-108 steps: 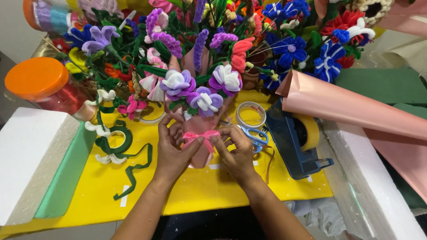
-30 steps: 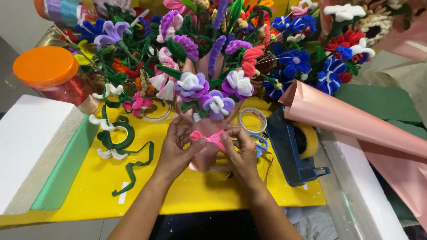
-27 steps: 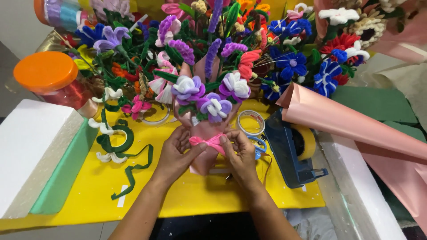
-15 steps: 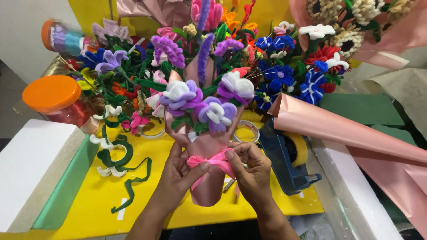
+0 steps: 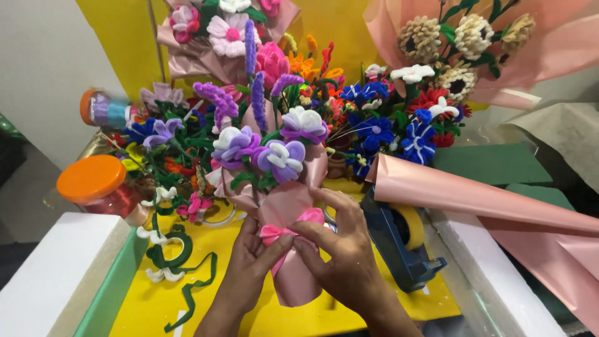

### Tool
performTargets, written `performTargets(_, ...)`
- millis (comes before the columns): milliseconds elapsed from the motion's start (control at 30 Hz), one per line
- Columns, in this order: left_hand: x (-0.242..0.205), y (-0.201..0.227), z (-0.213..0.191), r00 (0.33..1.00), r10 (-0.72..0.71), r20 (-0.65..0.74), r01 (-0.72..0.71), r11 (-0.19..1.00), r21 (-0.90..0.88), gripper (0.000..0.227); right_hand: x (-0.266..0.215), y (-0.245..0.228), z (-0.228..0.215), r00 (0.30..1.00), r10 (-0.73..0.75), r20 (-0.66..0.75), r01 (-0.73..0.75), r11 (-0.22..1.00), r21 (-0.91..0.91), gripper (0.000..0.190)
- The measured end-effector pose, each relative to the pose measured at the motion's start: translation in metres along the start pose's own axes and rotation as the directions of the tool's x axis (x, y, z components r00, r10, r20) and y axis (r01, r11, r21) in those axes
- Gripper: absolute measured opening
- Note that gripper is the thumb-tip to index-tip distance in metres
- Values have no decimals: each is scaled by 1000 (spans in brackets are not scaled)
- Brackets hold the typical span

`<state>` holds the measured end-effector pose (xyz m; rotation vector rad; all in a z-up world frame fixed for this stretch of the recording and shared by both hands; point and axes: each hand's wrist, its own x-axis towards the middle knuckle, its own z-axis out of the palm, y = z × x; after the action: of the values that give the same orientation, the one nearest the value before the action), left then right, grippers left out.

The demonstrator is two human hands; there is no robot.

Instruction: The person ties a pink ribbon around a small bouquet of purple and white felt flowers and kemudian adjusts the individual flower stems.

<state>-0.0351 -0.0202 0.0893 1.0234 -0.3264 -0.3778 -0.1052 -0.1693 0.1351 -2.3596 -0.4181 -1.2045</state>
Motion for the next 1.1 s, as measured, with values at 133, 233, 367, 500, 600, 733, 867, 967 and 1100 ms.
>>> performTargets(133, -3, -2, -5, 991, 5, 136, 18, 985, -169, 67, -2, 0, -4, 999, 36, 3, -35, 999, -14, 16)
performTargets(233, 1, -16, -16, 990, -14, 138, 53, 957, -284, 62, -2, -2, -9, 1000, 16, -17, -16, 1000, -2, 13)
performTargets(367, 0, -12, 1, 986, -93, 140, 157, 807, -570, 54, -3, -5, -5, 999, -15, -32, 14, 999, -40, 11)
performTargets(500, 9, -71, -33, 938, -347, -2, 280, 760, -587, 51, -7, -5, 1, 999, -28, -36, 24, 995, -98, 7)
performTargets(600, 4, -44, -9, 948, -314, 54, 273, 715, -644, 61, -9, -7, 2, 1000, -4, -17, 2, 992, -130, 5)
performTargets(733, 9, -82, -37, 991, -122, 48, 121, 713, -691, 26, -10, -6, 5, 1000, -6, -14, 4, 991, -135, 9)
performTargets(867, 8, -87, -39, 967, -248, -54, 146, 718, -681, 28, -12, -7, 7, 1000, -1, -15, -1, 992, -129, 11)
performTargets(967, 11, -103, -49, 961, -247, -125, 99, 730, -676, 21, -15, -8, 8, 1000, 7, -14, -9, 992, -127, 12)
performTargets(1100, 8, -96, -48, 971, -229, -73, 110, 693, -713, 26, -18, -7, 10, 998, 27, -52, -33, 993, -112, 8)
